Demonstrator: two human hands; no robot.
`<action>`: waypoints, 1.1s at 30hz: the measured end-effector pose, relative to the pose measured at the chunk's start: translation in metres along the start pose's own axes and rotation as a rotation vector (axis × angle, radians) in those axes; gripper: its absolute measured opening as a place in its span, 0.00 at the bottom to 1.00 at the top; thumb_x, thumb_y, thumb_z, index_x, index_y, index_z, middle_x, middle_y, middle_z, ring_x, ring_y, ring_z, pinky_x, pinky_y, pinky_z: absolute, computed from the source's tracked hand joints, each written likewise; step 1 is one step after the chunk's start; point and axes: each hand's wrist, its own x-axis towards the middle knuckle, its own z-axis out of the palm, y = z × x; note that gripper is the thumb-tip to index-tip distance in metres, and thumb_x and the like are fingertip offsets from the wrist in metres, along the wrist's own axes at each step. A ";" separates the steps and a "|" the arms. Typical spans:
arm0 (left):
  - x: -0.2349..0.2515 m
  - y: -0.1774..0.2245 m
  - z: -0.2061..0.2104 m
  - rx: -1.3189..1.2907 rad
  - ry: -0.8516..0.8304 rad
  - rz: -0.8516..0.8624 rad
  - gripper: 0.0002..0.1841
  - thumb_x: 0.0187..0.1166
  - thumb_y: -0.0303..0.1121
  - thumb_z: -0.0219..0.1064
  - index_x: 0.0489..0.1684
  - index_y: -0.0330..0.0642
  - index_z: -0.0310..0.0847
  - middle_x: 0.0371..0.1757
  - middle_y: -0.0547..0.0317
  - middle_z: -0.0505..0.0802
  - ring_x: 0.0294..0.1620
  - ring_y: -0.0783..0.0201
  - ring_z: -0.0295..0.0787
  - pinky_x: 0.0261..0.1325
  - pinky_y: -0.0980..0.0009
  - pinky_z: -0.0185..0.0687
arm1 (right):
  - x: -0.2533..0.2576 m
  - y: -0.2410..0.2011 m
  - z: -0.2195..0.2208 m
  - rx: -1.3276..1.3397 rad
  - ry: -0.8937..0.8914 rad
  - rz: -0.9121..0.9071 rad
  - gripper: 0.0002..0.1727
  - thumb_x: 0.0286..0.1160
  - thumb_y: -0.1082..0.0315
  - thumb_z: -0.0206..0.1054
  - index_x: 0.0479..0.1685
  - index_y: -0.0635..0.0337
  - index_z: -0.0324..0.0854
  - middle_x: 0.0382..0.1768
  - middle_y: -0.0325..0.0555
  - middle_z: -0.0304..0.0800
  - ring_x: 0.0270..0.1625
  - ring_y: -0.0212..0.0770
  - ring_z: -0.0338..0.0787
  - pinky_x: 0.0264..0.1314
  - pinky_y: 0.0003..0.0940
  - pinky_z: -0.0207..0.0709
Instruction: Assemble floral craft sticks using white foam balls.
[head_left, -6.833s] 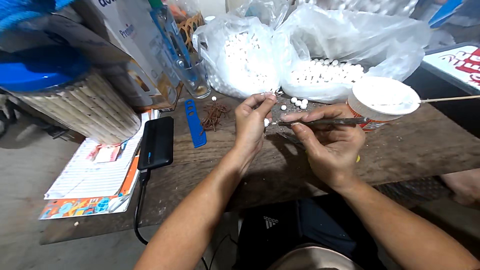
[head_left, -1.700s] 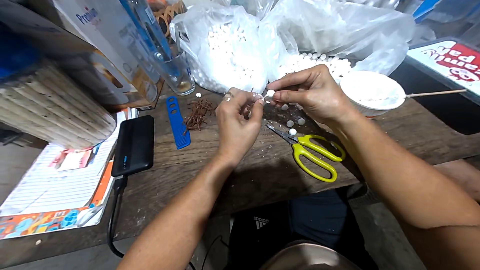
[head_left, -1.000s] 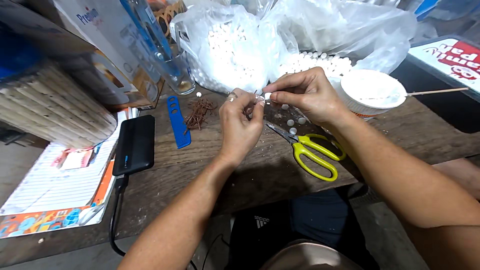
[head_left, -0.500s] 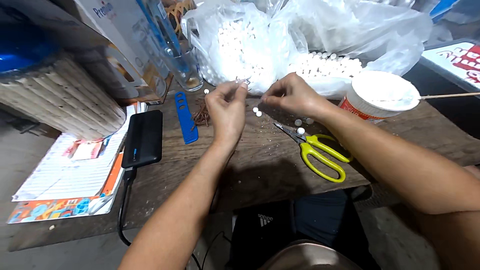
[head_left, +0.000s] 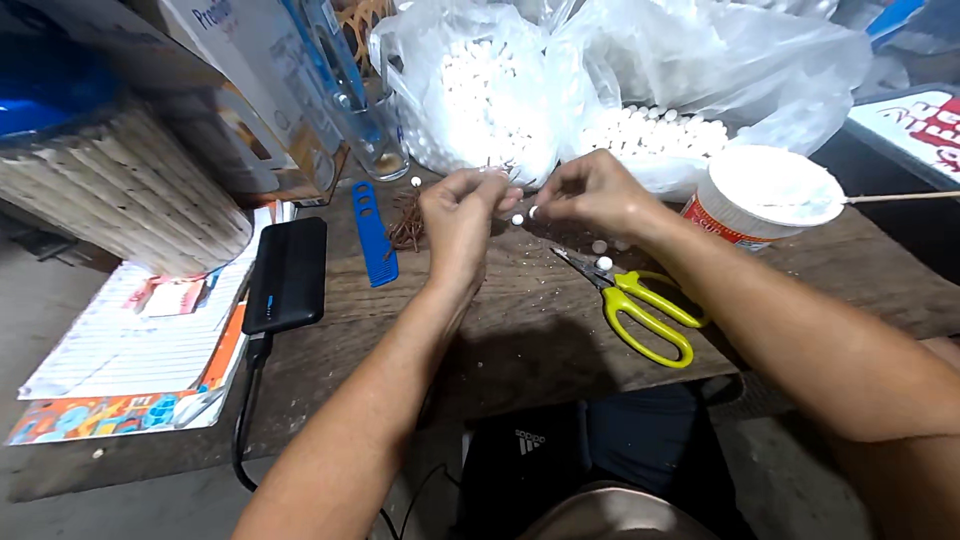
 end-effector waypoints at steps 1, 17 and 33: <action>0.000 0.000 0.000 0.003 -0.010 0.009 0.08 0.79 0.18 0.64 0.31 0.36 0.84 0.26 0.65 0.92 0.27 0.72 0.91 0.40 0.76 0.91 | -0.003 -0.002 -0.005 0.189 0.028 0.033 0.05 0.65 0.82 0.73 0.35 0.65 0.85 0.25 0.36 0.90 0.27 0.26 0.89 0.38 0.24 0.87; -0.018 -0.012 -0.005 0.332 -0.181 0.473 0.01 0.76 0.19 0.68 0.36 0.32 0.85 0.37 0.60 0.85 0.27 0.81 0.78 0.28 0.89 0.73 | -0.020 0.000 -0.018 0.770 -0.031 -0.017 0.16 0.72 0.88 0.59 0.40 0.61 0.90 0.34 0.37 0.96 0.36 0.29 0.94 0.46 0.24 0.90; -0.020 -0.015 -0.001 0.383 -0.160 0.599 0.02 0.75 0.19 0.68 0.33 0.30 0.85 0.40 0.56 0.84 0.33 0.80 0.79 0.31 0.90 0.74 | -0.021 -0.001 -0.015 0.723 0.018 -0.053 0.16 0.70 0.88 0.61 0.39 0.60 0.92 0.34 0.36 0.95 0.37 0.28 0.93 0.48 0.25 0.89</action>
